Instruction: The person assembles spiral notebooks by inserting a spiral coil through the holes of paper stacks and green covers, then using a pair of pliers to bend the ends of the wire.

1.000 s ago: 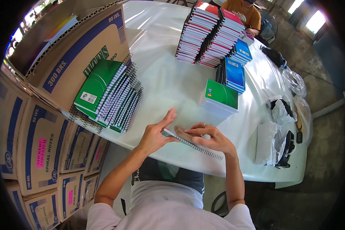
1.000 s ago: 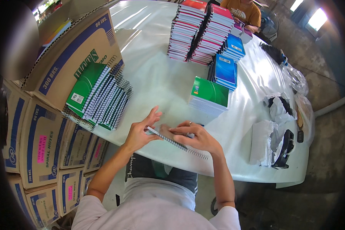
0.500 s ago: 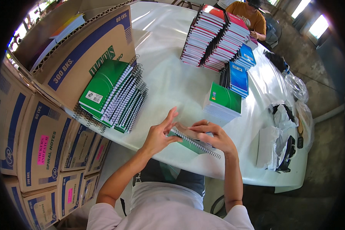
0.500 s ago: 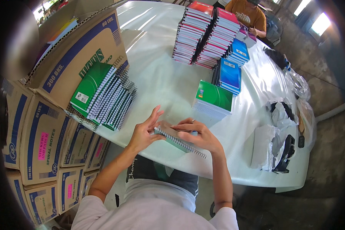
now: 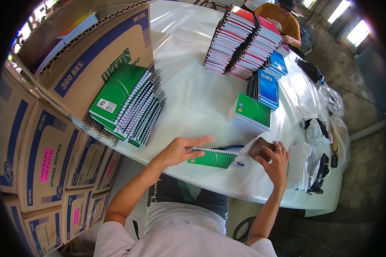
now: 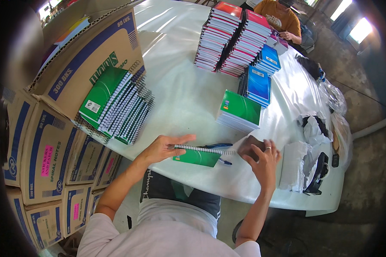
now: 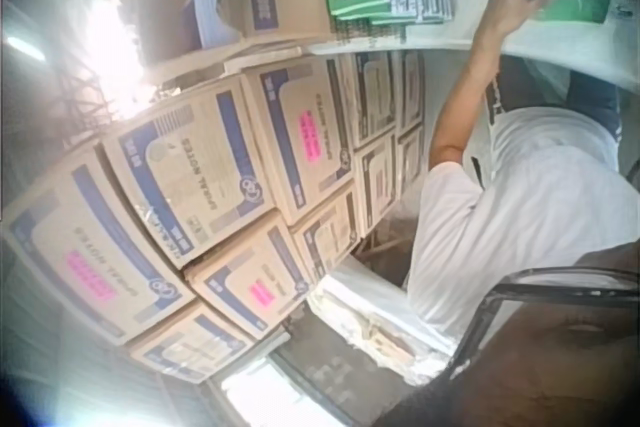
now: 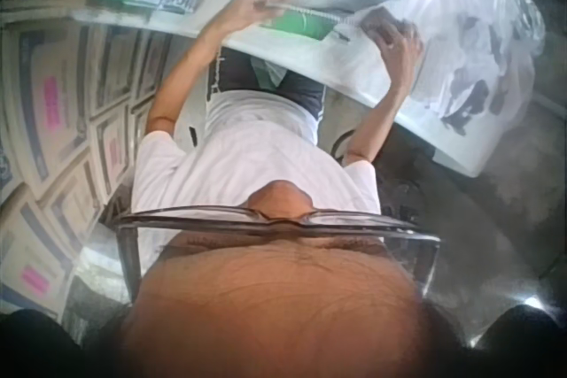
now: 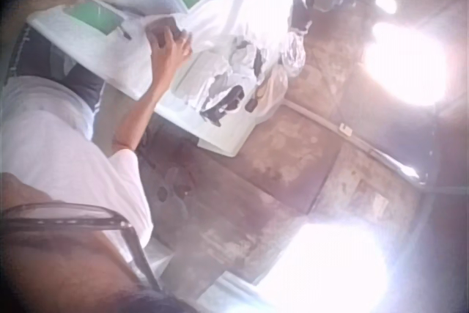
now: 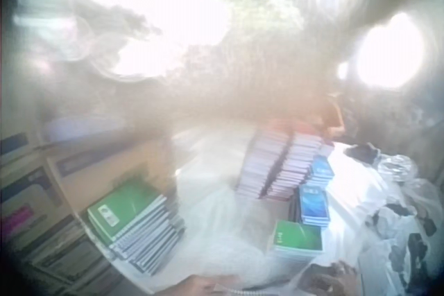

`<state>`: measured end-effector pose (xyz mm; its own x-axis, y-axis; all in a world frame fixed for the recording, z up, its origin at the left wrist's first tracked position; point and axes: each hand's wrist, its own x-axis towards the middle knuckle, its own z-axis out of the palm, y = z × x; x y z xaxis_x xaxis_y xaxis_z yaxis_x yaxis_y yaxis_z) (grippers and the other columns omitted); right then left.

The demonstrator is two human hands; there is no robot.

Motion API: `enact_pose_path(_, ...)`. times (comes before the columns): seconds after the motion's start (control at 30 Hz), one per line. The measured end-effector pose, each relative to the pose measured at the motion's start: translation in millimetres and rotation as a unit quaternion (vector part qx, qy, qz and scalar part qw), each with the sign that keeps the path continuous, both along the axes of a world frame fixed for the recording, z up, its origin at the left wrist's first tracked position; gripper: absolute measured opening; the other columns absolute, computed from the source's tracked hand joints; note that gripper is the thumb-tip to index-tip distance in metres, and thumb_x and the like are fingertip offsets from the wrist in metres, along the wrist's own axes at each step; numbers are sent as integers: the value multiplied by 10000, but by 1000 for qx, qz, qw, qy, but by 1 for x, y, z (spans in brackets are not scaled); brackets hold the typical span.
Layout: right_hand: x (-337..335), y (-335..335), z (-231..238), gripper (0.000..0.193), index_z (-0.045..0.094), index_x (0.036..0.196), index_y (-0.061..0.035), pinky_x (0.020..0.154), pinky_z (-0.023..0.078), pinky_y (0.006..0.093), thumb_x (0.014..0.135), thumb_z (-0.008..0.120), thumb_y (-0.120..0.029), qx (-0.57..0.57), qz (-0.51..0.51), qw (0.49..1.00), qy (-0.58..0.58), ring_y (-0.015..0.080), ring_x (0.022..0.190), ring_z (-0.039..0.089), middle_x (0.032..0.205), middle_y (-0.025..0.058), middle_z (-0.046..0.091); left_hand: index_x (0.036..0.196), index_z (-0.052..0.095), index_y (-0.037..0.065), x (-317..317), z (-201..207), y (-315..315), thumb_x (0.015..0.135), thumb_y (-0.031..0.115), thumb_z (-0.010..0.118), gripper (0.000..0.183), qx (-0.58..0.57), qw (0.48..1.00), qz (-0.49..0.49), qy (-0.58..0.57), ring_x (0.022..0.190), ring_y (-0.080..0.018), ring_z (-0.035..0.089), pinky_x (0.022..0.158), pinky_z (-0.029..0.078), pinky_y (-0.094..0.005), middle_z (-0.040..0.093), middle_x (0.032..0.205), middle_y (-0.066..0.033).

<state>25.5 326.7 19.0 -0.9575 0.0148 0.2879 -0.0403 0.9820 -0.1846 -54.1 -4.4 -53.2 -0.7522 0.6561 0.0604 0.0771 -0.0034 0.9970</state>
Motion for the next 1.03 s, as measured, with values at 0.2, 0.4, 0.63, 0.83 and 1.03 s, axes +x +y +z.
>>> enact_pose_path(0.2, 2, -108, 8, 328, 699, 1023, -116, 970, 385, 442, 717, 816, -135, -111, 189, 973, 74, 257, 1068, 570, 1085, 61, 619, 1342, 607, 127, 12, 0, -5, 812, 74, 734, 547, -4, 989, -9, 148, 1303, -265, 543, 1021, 497, -348, 570, 1411, -82)
enact_pose_path(0.4, 0, -144, -7, 139, 648, 899, -55, 878, 422, 413, 786, 725, -32, -88, 266, 959, 50, 267, 917, 596, 952, 77, 625, 1320, 619, 74, 22, 2, -6, 772, 20, 735, 563, -30, 988, 24, 151, 1318, -265, 531, 1031, 491, -365, 584, 1396, -111)
enact_pose_path(0.63, -24, -69, -26, 298, 638, 1069, -29, 882, 489, 431, 805, 612, 107, -247, 113, 962, 23, 344, 992, 618, 1127, 149, 642, 1334, 601, 82, 20, 30, -23, 871, 145, 707, 480, -54, 976, 141, 156, 1243, -311, 584, 1017, 494, -372, 607, 1358, -98)
enact_pose_path(0.83, -8, -76, -60, 400, 631, 1264, -90, 865, 495, 433, 866, 676, -91, 63, 162, 982, 74, 330, 1054, 581, 1189, 158, 575, 1384, 561, 110, 34, 4, -9, 882, 195, 707, 530, -264, 846, 244, 395, 1207, -330, 610, 976, 526, -381, 615, 1345, -105)
enact_pose_path(1.03, 25, -127, -32, 456, 649, 1273, -143, 867, 485, 408, 831, 746, -202, -129, 191, 973, -1, 314, 1011, 576, 1150, 142, 563, 1386, 555, 132, 44, -2, 7, 886, 256, 708, 537, -298, 810, 279, 421, 1159, -335, 638, 902, 558, -372, 633, 1318, -99)
